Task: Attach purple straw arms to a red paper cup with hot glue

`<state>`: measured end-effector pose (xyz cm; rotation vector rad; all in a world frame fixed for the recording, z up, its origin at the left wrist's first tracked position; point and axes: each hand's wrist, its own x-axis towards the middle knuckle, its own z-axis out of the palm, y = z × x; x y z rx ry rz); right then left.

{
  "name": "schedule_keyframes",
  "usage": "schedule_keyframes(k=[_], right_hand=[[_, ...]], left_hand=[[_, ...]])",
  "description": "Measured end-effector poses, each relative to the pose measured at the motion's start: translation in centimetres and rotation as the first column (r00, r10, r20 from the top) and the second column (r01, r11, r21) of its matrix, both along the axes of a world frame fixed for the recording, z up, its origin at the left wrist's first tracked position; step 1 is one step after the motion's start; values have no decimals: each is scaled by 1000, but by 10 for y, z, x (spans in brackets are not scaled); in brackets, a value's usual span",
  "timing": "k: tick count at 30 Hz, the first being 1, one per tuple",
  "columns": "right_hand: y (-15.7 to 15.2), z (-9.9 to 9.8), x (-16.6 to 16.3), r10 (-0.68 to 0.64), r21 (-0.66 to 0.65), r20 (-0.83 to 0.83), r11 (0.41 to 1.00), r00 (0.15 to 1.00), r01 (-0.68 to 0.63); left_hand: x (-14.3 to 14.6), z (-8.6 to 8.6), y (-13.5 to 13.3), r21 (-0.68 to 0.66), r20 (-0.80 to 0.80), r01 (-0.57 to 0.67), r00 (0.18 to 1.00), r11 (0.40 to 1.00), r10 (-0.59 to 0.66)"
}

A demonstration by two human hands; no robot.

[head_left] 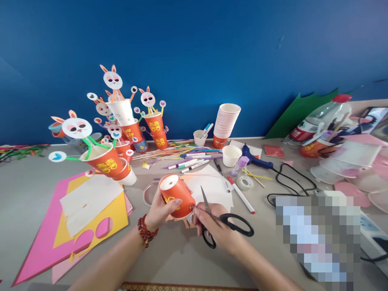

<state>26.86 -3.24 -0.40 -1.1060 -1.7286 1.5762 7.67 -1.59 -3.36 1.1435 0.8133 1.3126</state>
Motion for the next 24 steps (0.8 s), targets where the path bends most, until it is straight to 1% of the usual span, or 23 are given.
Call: schedule_keyframes(k=[3,5,6,10,13,16,18,20,22,24], right_hand=[[0,1,2,10,139,91,990,996,-22],[1,4,2,14,269,162,961,987,-58],[1,5,2,14,339,196,937,980,-81],[3,6,2,-7,565,296,808,955,-169],[5,1,3,-61,691,368,685,928,-229],[7,-2,5,-62,745,419,594,906,-304],[8,-4,6,-59,770,440,538,896,-343],[10,-4,7,-56,797,455,470,889,-379],[12,-5,8,-49,813,475,407,879,-417],[13,-7,9,-45,814,506,356,861,-459]], left_hand=[[-1,-3,-1,-13,-37,1,999,1000,-2],[-3,-4,-1,-29,-81,-10,997,1000,7],[-4,-4,0,-38,-103,-22,994,999,18],[-3,4,1,-52,-218,-104,972,993,90],[-1,13,3,-44,-309,-108,947,993,89],[-2,17,5,-52,-354,-90,933,995,66],[-3,17,5,-86,-373,-74,927,994,37],[-5,16,5,-117,-401,-54,916,992,3],[-6,15,5,-131,-424,-30,905,991,-28],[-6,15,6,-144,-424,3,903,990,-64]])
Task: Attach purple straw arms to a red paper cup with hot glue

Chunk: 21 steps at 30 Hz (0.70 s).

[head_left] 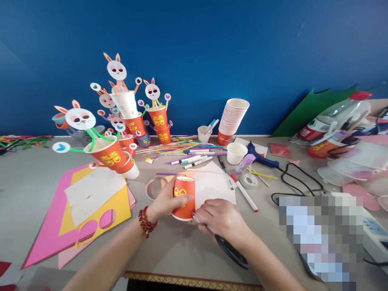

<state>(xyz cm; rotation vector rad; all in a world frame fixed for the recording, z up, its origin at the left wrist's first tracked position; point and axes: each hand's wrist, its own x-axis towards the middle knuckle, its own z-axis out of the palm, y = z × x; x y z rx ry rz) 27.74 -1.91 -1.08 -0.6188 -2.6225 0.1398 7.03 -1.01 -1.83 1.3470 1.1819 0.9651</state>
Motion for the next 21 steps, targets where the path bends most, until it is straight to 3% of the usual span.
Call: schedule_keyframes(k=[7,11,13,16,18,21], right_hand=[[1,-10,2,6,100,123,995,992,-18],[2,-6,1,22,51,41,998,999,-25],[4,1,3,6,-62,-58,998,998,-10],[5,11,9,-105,-295,-223,955,969,36],[4,14,12,-222,-460,-330,887,918,49],[2,12,13,-433,-686,-357,723,828,83]], left_hand=[[0,4,3,-67,1,53,999,996,-53],[-1,5,3,-74,-38,24,999,997,-26],[0,4,3,-106,2,-53,999,993,54],[2,0,5,-272,258,-137,943,952,210],[3,-1,7,-408,422,-67,871,910,253],[3,-2,9,-490,551,82,801,868,235]])
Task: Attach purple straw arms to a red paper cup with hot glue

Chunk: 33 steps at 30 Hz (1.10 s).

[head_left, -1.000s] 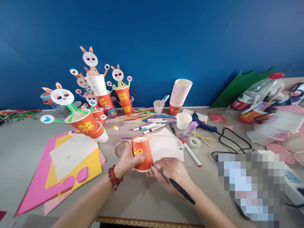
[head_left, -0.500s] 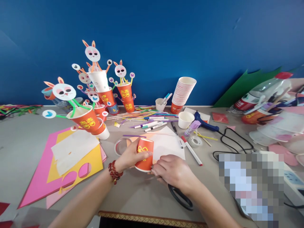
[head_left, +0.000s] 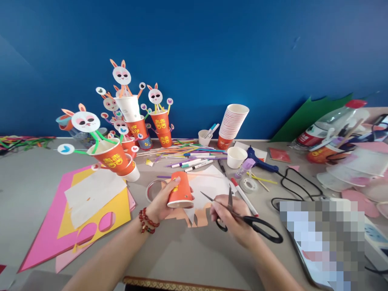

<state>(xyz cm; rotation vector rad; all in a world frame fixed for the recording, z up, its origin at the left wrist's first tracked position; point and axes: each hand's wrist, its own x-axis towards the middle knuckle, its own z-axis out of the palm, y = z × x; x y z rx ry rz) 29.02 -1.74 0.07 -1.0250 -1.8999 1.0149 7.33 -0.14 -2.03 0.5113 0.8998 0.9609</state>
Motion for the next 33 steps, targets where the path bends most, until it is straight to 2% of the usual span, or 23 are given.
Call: schedule_keyframes(k=[3,9,12,15,18,20,26,30,32,33], right_hand=[[-3,-7,-5,-83,-135,2,987,997,82],[-7,-9,-16,-74,-128,22,989,997,76],[-9,-9,-21,-44,-127,-12,991,999,42],[-10,-14,-24,-19,-5,4,1000,1000,19],[-7,-19,-22,-81,175,61,982,995,69],[-3,-20,-19,-122,246,90,964,988,96],[5,-14,-9,-184,462,159,882,970,91],[7,-11,-5,-180,478,179,875,967,74],[8,-11,-3,-210,435,174,893,962,116],[9,-11,-3,-234,404,173,903,957,147]], left_hand=[[0,0,-1,0,113,41,993,999,-41],[-1,-6,-4,18,155,97,983,995,-99],[1,-11,-5,28,144,63,987,998,-67],[4,-12,-6,19,130,15,991,1000,-18],[8,-10,-7,-12,117,-28,993,1000,30],[9,-9,-7,-36,122,-36,992,999,40],[10,-6,-11,-30,141,46,989,999,-41],[10,-5,-12,-90,84,111,991,990,-103],[9,-6,-11,-25,0,60,998,998,-60],[8,-6,-10,54,-58,16,998,998,-12]])
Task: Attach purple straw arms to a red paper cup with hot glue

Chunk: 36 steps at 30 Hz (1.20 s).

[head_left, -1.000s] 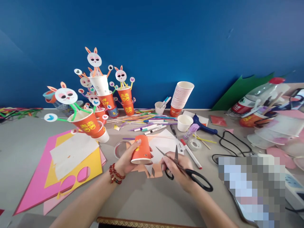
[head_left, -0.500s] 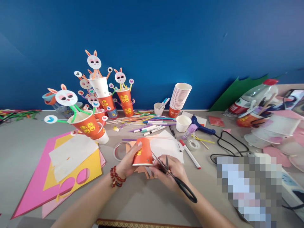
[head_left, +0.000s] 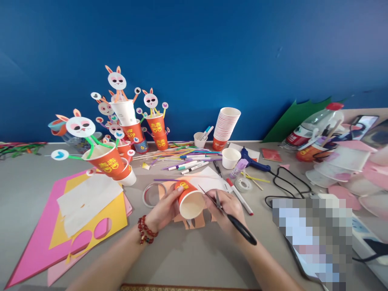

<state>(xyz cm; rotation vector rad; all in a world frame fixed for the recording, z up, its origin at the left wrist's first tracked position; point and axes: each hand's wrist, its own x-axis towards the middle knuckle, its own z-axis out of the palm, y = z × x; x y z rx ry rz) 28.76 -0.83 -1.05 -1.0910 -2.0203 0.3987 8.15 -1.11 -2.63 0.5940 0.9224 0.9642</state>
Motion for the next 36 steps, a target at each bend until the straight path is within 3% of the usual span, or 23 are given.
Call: schedule_keyframes(k=[2,5,8,10,14,20,25,31,36], right_hand=[[2,0,1,-53,-114,-20,992,998,51],[4,0,1,-108,-430,-137,902,985,39],[5,-1,-2,-171,-674,-343,729,924,-116],[5,0,-5,-195,-708,-424,680,884,-189],[5,1,-6,-211,-682,-466,704,859,-197],[4,-1,-5,-240,-616,-492,775,837,-141],[0,-2,-6,-214,-566,-524,811,824,-149],[-5,1,-7,-179,-473,-538,873,824,-118],[-6,3,-7,-160,-429,-523,898,837,-97]], left_hand=[[-4,0,3,240,-125,-49,989,970,80],[-12,1,5,523,-257,138,966,841,1],[-15,2,3,572,-283,326,940,753,-193],[-14,2,0,556,-298,365,926,747,-231],[-9,0,-5,513,-252,357,932,781,-260],[2,-3,-11,327,83,188,971,926,-226],[8,-3,-12,251,211,123,961,960,-179],[6,-7,-13,248,184,112,970,962,-160],[6,-12,-12,353,43,55,996,934,-74]])
